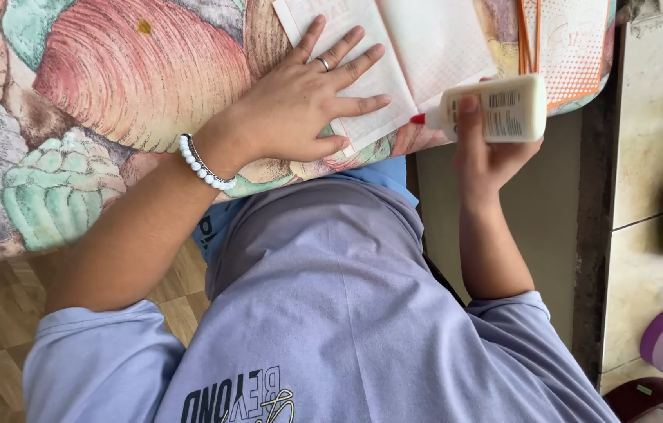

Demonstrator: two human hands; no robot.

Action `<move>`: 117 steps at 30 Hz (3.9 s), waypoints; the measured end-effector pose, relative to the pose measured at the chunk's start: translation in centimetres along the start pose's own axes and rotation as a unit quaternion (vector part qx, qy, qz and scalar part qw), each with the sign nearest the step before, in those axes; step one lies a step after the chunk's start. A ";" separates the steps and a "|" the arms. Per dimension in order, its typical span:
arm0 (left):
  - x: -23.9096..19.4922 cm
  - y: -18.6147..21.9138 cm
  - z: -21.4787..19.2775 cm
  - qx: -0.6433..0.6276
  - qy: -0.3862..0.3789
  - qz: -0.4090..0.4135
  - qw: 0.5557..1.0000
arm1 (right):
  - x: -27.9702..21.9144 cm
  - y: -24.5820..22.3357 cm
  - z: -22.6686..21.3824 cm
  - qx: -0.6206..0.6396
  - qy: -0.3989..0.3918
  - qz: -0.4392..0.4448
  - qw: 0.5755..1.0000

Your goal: Applying glue to paper sleeves and folding them to assemble food packaging.

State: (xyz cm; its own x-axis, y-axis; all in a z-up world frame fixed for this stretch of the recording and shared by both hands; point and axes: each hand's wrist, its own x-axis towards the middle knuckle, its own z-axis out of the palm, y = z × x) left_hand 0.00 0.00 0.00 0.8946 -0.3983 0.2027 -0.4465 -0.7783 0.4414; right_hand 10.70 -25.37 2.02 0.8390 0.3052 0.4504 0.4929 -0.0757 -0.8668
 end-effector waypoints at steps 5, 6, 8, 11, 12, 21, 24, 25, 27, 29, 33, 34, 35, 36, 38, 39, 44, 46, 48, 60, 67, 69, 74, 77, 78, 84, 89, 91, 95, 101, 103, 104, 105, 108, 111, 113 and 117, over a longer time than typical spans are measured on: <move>0.0 0.0 0.2 -0.001 0.009 0.004 1.000 | -4.1 -1.8 2.7 0.026 -0.063 0.089 0.994; -0.1 0.0 0.1 0.000 0.021 0.011 1.000 | -4.4 -2.6 3.4 0.006 -0.113 0.111 0.987; 0.1 0.1 0.1 -0.001 0.014 0.005 1.000 | -4.4 -1.4 2.9 -0.002 -0.105 0.100 0.989; -0.1 0.0 0.1 -0.008 0.011 -0.002 1.000 | -4.0 3.0 1.2 0.012 -0.034 0.035 0.999; 0.0 0.0 0.1 -0.016 0.015 -0.001 1.000 | -3.8 4.9 0.4 0.032 0.032 -0.018 0.999; -0.1 -0.1 0.5 -0.011 0.024 0.003 1.000 | -4.9 -0.7 2.5 0.017 -0.052 0.081 0.995; -0.1 0.1 0.1 -0.006 0.014 0.000 1.000 | -4.9 -0.6 3.0 0.045 -0.123 0.057 0.990; -0.1 0.0 0.2 -0.005 0.015 -0.001 1.000 | -4.5 0.4 2.4 0.046 -0.125 0.057 0.990; -0.2 0.0 0.5 -0.001 0.034 0.007 0.999 | -4.0 2.4 1.3 0.068 -0.022 0.032 0.997; -0.2 0.0 0.4 -0.003 0.031 0.006 0.999 | -1.7 1.8 0.7 0.028 -0.009 0.005 1.000; -0.1 0.0 0.5 -0.003 0.028 0.002 1.000 | -0.8 2.9 -0.2 0.001 0.014 -0.055 0.998; -0.1 0.0 0.4 -0.003 0.027 0.002 1.000 | -2.0 2.5 0.5 0.001 0.015 -0.054 0.998; -0.1 0.0 0.4 0.001 0.030 0.003 1.000 | -3.1 2.0 1.1 0.018 -0.007 0.002 1.000; -0.1 0.0 0.4 0.006 0.033 0.004 0.999 | -4.2 1.6 1.6 0.035 -0.028 0.058 0.997; 0.1 0.3 0.2 0.002 0.026 -0.001 1.000 | -5.0 2.0 1.5 0.037 -0.067 0.005 0.997; 0.1 0.3 0.0 0.000 0.019 -0.007 1.000 | -5.4 2.1 1.6 0.040 -0.108 -0.048 0.992; 0.1 0.4 -0.2 -0.007 0.017 -0.010 1.000 | -0.9 2.7 0.1 0.013 0.001 -0.024 1.000; 0.1 0.5 -0.2 -0.004 0.016 -0.008 1.000 | -0.1 3.0 -0.3 -0.002 0.012 -0.055 0.998; 0.1 0.5 -0.3 -0.012 0.011 -0.014 1.000 | 0.1 2.8 -0.4 0.003 0.009 -0.047 0.999; -0.6 6.3 -4.6 0.059 0.065 -0.196 0.977 | 2.0 4.1 -6.7 0.163 0.161 0.204 0.952; -2.4 8.7 0.1 0.112 0.081 -0.332 0.933 | -0.4 5.2 -5.3 0.171 0.118 0.140 0.968; -1.9 10.6 1.4 0.189 0.077 -0.445 0.872 | -1.6 7.5 -4.6 0.207 0.146 0.078 0.964; -4.3 8.7 0.1 0.116 0.209 -0.336 0.911 | -2.6 -0.4 2.4 0.106 0.008 0.049 0.993; -6.2 7.7 -0.5 0.065 0.213 -0.270 0.937 | -3.1 -1.9 4.2 0.096 -0.064 0.049 0.992; -6.8 7.6 -0.4 0.044 0.195 -0.254 0.946 | -3.4 -2.0 4.5 0.092 -0.093 0.029 0.991; -7.7 7.1 -0.2 0.031 0.188 -0.242 0.952 | -2.3 0.3 3.3 0.076 -0.027 0.011 0.997; -7.9 6.9 -0.1 0.015 0.194 -0.246 0.950 | -1.5 1.3 2.3 0.019 0.000 -0.013 1.000; -7.9 7.0 0.0 0.010 0.195 -0.246 0.950 | -2.7 0.9 3.2 0.026 0.004 -0.014 1.000; -7.8 7.0 -0.1 0.021 0.191 -0.251 0.949 | -6.4 -1.1 6.0 0.071 -0.088 0.078 0.990; -7.9 7.0 -0.1 0.012 0.204 -0.242 0.949 | -6.8 -2.2 6.7 0.065 -0.137 0.095 0.984; -8.1 6.9 -0.1 0.006 0.206 -0.239 0.949 | -5.9 -1.5 6.1 0.052 -0.101 0.101 0.988; -8.1 6.8 -0.1 0.002 0.207 -0.234 0.950 | -5.1 -1.0 5.6 0.053 -0.075 0.067 0.994; -8.1 6.8 -0.1 -0.001 0.209 -0.229 0.951 | -4.3 -0.5 5.1 0.054 -0.049 0.031 0.997; -8.1 6.9 -0.2 -0.001 0.204 -0.232 0.951 | -3.0 -0.4 4.0 0.049 -0.050 0.028 0.997; -8.1 6.9 -0.1 0.002 0.202 -0.237 0.950 | -4.3 -0.5 5.3 0.061 -0.037 0.033 0.997; -8.1 6.9 -0.2 0.000 0.200 -0.238 0.950 | -6.2 -1.3 6.3 0.068 -0.071 0.070 0.993; -8.0 7.0 -0.4 -0.003 0.203 -0.239 0.949 | -8.7 -1.4 7.5 0.120 -0.175 0.115 0.971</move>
State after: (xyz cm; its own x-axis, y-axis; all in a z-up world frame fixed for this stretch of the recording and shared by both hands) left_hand -10.28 -2.10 1.79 0.9287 0.2214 0.2974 0.0121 -0.8197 0.5726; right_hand 0.99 -20.82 -2.34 0.7701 0.6131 0.1761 0.1994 0.0309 -0.9794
